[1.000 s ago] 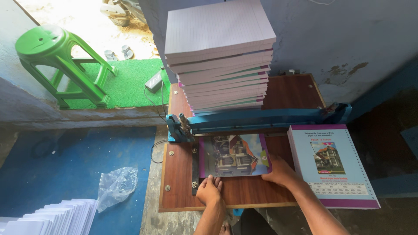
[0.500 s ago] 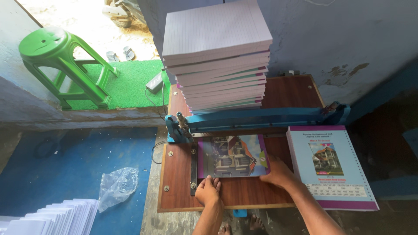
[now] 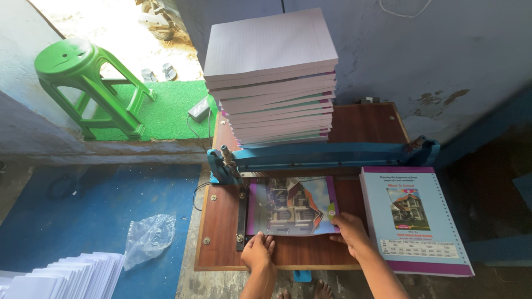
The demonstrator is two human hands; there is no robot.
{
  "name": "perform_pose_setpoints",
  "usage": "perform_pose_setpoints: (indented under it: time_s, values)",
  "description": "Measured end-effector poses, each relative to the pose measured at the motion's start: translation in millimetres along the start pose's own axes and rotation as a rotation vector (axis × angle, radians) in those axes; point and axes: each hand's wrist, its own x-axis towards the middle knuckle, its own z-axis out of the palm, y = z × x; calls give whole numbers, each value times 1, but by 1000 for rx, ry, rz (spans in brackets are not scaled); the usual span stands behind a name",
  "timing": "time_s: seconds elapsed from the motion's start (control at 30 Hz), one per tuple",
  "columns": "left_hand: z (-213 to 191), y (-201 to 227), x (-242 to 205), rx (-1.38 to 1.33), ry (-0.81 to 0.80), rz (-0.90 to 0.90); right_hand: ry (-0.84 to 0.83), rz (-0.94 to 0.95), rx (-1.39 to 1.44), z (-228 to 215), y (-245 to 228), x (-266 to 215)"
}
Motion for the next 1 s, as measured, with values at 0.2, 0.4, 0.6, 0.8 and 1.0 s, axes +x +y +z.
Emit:
perform_pose_setpoints:
  time_s: [0.2, 0.4, 0.6, 0.8, 1.0]
  values:
    - [-19, 8, -9, 99, -173, -107, 1, 88, 113, -4, 0, -10]
    - [-3, 3, -113, 1145, -259, 701, -45, 85, 175, -2, -8, -30]
    - [34, 43, -143, 1642, -528, 1435, -115, 56, 229, 3, -33, -49]
    - [50, 57, -121, 1440, -588, 1742, -131, 52, 252, 6, -69, -69]
    - [77, 90, -130, 1347, -680, 1816, -205, -89, 335, 12, -114, -89]
